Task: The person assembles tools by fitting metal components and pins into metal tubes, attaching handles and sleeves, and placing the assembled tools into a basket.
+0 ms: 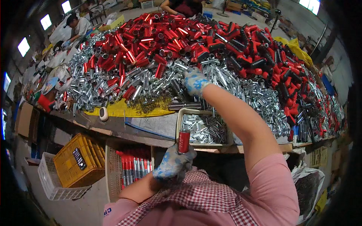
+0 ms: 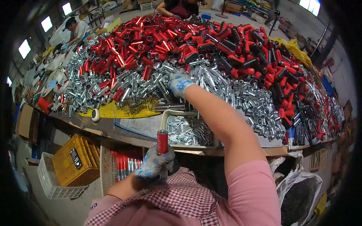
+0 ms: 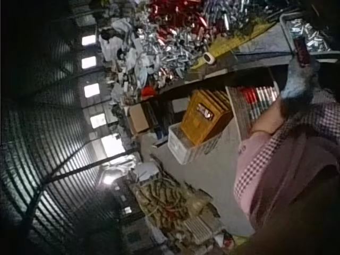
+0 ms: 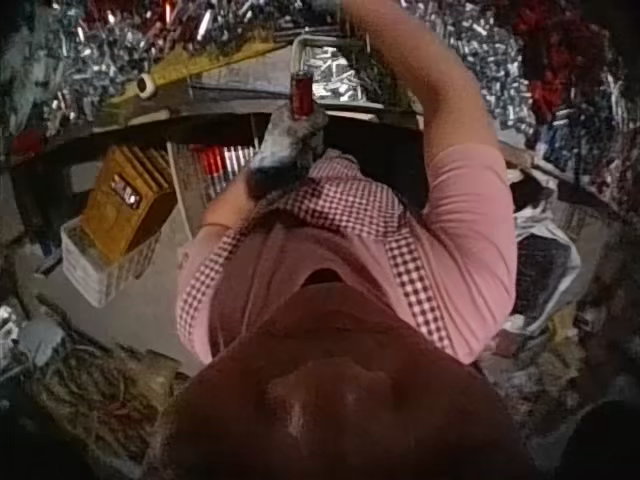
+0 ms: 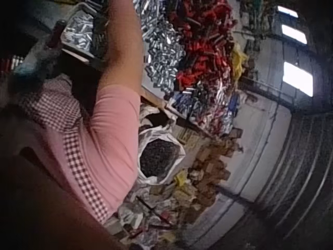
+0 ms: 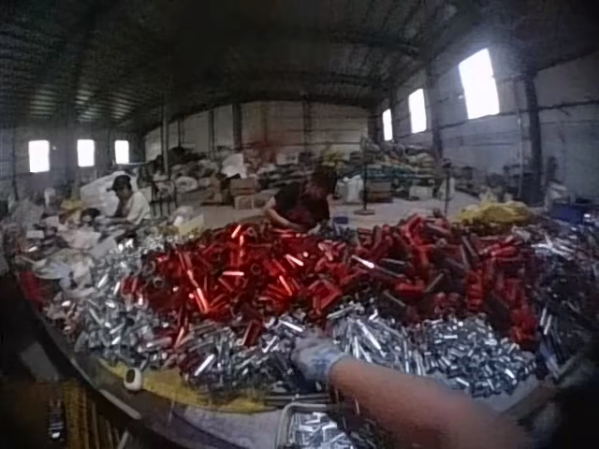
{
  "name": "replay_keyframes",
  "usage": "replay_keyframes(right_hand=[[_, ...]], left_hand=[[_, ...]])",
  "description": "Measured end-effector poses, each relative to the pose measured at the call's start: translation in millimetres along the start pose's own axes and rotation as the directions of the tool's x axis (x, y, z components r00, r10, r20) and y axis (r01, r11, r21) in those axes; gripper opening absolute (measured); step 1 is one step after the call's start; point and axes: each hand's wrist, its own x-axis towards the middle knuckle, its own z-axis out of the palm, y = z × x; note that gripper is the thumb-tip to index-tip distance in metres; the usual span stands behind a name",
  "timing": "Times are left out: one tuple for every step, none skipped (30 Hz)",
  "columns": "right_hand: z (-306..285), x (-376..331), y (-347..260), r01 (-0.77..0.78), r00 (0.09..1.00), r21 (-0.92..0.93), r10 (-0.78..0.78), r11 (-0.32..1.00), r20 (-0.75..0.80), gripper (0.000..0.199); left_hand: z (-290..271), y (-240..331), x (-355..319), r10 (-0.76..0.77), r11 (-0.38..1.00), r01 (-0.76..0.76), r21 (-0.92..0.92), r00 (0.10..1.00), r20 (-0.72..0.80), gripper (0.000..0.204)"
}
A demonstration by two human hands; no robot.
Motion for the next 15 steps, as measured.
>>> replay_keyframes(right_hand=[[-1, -7, 8, 0.043, 0.993, 0.004, -0.043, 0.999, -0.112, 0.039], [-8, -16, 9, 0.103, 0.97, 0.001, -0.1, 0.995, -0.22, 0.035], [-16, -29, 11, 0.027, 0.948, -0.034, -0.036, 0.999, -0.316, 0.031], [-24, -39, 18, 0.028, 0.949, -0.04, -0.039, 0.999, -0.314, 0.031], [-29, -47, 26, 0.009, 0.941, 0.132, 0.036, 0.991, -0.336, 0.03], [-30, -53, 34, -0.006, 0.932, 0.3, 0.114, 0.954, -0.343, 0.029], [-29, -56, 41, 0.038, 0.881, 0.412, 0.165, 0.91, -0.444, 0.029], [-28, -62, 49, 0.027, 0.879, 0.408, 0.173, 0.912, -0.444, 0.029], [-27, -69, 57, 0.015, 0.905, 0.585, 0.237, 0.811, -0.352, 0.031], [-29, -76, 57, -0.002, 0.929, 0.739, 0.274, 0.673, -0.247, 0.032], [-34, -87, 53, -0.034, 0.901, 0.834, 0.379, 0.55, -0.213, 0.036], [-28, -95, 58, -0.04, 0.899, 0.834, 0.384, 0.55, -0.21, 0.036], [-20, -107, 71, -0.06, 0.871, 0.907, 0.465, 0.416, -0.156, 0.036], [-19, -117, 73, -0.068, 0.844, 0.96, 0.529, 0.273, -0.091, 0.036], [-18, -132, 72, -0.039, 0.828, 0.981, 0.556, 0.191, -0.075, 0.036]], left_hand=[[-1, 2, 0, 0.003, 1.0, -0.003, 0.006, 1.0, 0.009, 0.018], [-4, 4, -3, 0.013, 1.0, -0.012, 0.024, 0.999, -0.029, 0.018], [-7, 4, -5, 0.022, 0.999, -0.02, 0.041, 0.998, -0.066, 0.017], [-7, 5, -6, 0.024, 0.999, -0.022, 0.036, 0.998, -0.064, 0.017], [-9, 6, -5, 0.044, 0.998, -0.039, 0.057, 0.996, -0.079, 0.018], [-10, 6, -4, 0.063, 0.995, -0.056, 0.078, 0.994, -0.093, 0.019], [-12, 6, 0, 0.066, 0.995, -0.06, 0.083, 0.995, -0.079, 0.02], [-12, 5, 2, 0.067, 0.994, -0.061, 0.086, 0.996, -0.067, 0.02], [-11, 4, 4, 0.084, 0.993, -0.078, 0.085, 0.994, -0.068, 0.02], [-11, 2, 3, 0.1, 0.992, -0.094, 0.08, 0.992, -0.078, 0.021], [-11, 2, 3, 0.097, 0.993, -0.092, 0.079, 0.993, -0.072, 0.021], [-11, 2, 4, 0.084, 0.989, -0.075, 0.124, 0.994, -0.072, 0.021], [-9, 2, 3, 0.071, 0.984, -0.058, 0.17, 0.995, -0.068, 0.021], [-8, 0, 3, 0.067, 0.984, -0.055, 0.167, 0.996, -0.065, 0.021], [-7, -1, 2, 0.07, 0.986, -0.058, 0.158, 0.995, -0.067, 0.021]])
